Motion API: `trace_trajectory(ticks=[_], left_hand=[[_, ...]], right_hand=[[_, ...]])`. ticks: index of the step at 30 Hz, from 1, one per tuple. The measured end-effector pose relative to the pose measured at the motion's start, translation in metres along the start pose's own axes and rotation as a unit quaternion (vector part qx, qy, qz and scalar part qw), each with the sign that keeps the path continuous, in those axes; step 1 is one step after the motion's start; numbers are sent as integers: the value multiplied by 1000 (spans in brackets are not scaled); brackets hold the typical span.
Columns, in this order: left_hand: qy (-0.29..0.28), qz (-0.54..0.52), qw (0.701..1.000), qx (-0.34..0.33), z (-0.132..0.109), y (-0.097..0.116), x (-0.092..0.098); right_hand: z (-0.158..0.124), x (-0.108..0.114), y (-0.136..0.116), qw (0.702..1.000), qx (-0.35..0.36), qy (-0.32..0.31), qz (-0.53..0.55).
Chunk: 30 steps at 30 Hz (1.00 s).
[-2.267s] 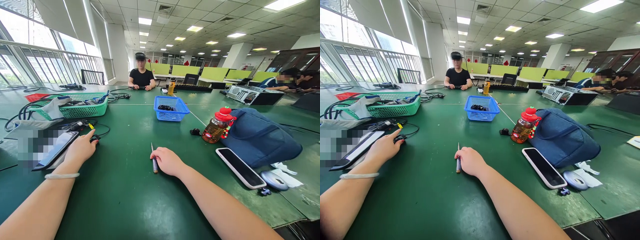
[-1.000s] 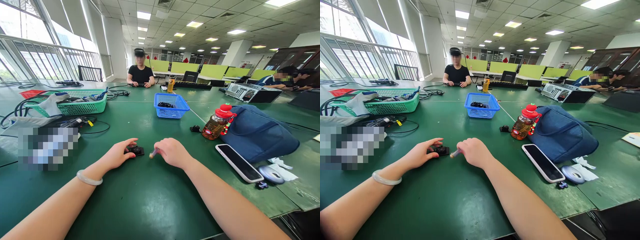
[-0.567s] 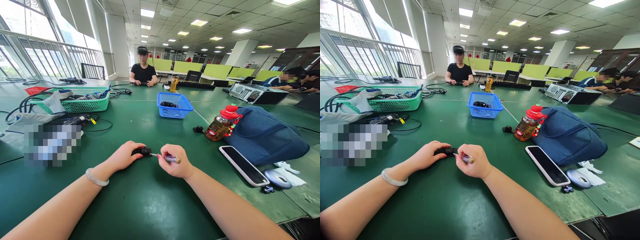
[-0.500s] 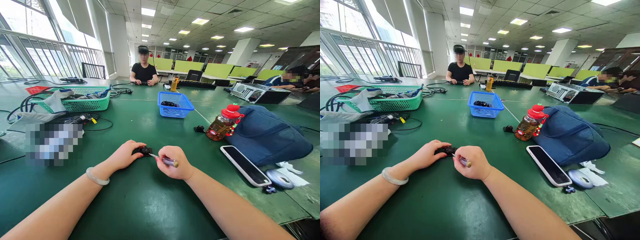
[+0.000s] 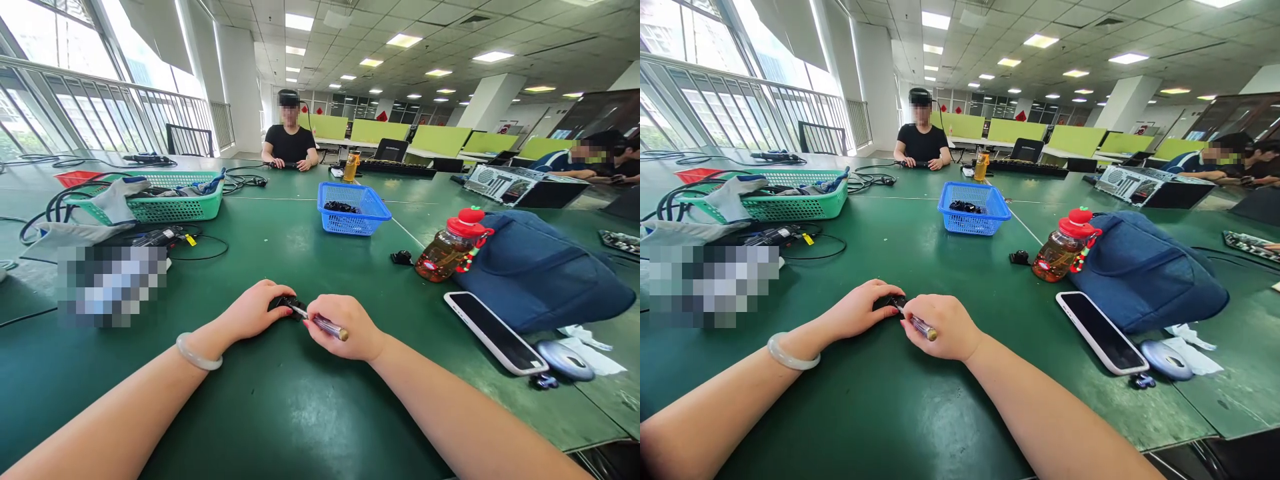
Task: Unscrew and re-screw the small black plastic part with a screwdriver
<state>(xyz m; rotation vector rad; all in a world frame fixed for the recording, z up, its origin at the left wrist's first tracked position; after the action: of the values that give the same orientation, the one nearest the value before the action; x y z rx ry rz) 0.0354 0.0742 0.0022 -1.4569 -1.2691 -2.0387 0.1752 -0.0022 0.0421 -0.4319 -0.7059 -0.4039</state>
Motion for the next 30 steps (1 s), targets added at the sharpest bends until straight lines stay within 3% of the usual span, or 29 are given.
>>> trace_trajectory(ticks=[6, 12, 26, 30], left_hand=[[8, 22, 1000, -3, -1, 6, 3], [31, 54, 998, -3, -2, 6, 7], [27, 44, 999, 5, -3, 6, 8], [24, 27, 999, -20, -4, 5, 6]], right_hand=[[1, -7, -14, 995, 73, -29, -60], [0, -4, -12, 999, 50, -9, -13], [-1, 1, -11, 998, 46, 10, -34], [-1, 1, -8, 999, 36, -4, -28]])
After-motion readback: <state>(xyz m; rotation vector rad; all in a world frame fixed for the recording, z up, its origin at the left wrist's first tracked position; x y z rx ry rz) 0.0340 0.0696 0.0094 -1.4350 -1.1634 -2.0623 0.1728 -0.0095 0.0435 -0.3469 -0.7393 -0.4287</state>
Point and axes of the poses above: each hand's wrist, its own z-axis towards the middle knuckle, its own x-axis out of the back of the hand, y = z × x, the point moved 7 cm from there along z, towards the middle knuckle, and after that the axes turned 1 degree about z, right-handed, at the moved point
